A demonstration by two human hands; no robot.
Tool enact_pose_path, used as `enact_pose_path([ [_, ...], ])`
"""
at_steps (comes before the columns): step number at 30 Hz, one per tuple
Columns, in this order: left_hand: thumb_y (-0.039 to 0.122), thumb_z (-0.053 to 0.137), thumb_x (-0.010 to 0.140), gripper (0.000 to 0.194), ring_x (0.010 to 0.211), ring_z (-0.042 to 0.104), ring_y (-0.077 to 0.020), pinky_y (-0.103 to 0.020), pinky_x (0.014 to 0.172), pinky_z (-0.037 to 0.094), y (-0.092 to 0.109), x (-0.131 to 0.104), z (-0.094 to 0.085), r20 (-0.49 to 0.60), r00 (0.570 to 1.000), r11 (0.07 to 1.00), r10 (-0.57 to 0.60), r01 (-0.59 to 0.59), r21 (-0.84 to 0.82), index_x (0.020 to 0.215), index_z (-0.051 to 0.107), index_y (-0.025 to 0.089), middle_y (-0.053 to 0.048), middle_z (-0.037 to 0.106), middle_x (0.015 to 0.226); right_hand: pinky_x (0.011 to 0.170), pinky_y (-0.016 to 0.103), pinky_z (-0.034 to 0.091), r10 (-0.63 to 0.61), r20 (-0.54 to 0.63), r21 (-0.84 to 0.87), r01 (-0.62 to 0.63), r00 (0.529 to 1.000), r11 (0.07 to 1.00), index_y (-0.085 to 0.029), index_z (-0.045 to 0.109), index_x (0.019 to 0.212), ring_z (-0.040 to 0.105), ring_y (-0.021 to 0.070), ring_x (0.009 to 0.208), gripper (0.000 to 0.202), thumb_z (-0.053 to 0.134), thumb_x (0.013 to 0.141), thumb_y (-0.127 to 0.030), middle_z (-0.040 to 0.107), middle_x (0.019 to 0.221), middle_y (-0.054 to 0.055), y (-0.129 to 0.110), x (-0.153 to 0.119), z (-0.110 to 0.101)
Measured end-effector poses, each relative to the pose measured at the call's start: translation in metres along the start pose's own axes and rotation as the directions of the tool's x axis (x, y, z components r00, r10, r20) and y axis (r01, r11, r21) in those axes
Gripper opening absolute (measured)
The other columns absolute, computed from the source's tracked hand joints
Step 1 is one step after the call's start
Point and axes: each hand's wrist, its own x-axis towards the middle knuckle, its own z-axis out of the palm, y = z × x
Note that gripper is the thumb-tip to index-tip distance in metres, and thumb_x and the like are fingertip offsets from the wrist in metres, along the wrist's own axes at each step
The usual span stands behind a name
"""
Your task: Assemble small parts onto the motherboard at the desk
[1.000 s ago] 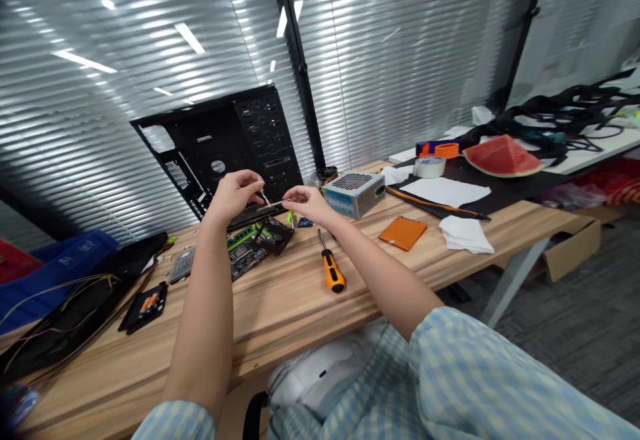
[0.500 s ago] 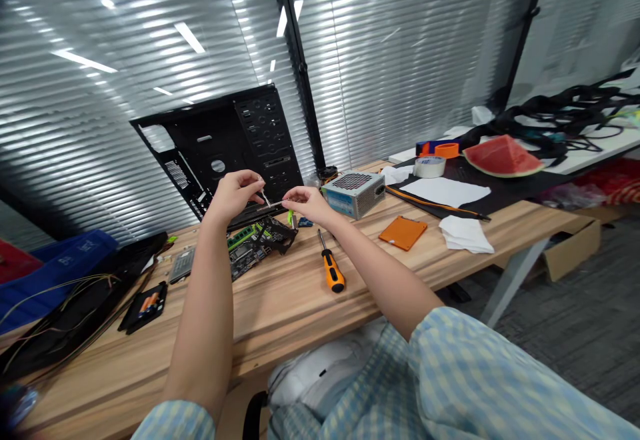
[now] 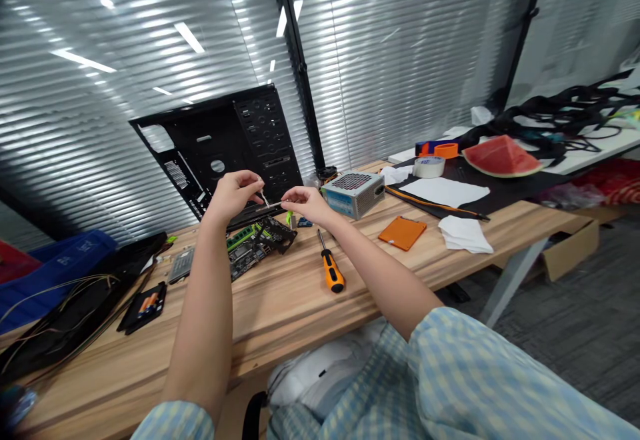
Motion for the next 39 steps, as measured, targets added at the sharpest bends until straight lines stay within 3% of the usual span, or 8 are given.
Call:
enact_pose_path([
  [39,0.026,0.061,0.077,0.010,0.055,0.067,-0.0147,-0.021,0.052,0.051,-0.0035,0.0009,-0.0010,-0.004,1.000,1.000,-0.004,0.004,-0.011,0.075,0.064,0.016,-0.001,0.064,0.071,0.066,0.026,0.050,0.005,-0.008,0.074,-0.004,1.000,0.997,-0.017,0.065,0.085,0.059,0.0111,0.065,0.039,0.084,0.053,-0.029,0.063,0.069,-0.003,0.0054,0.0032,-0.0018],
])
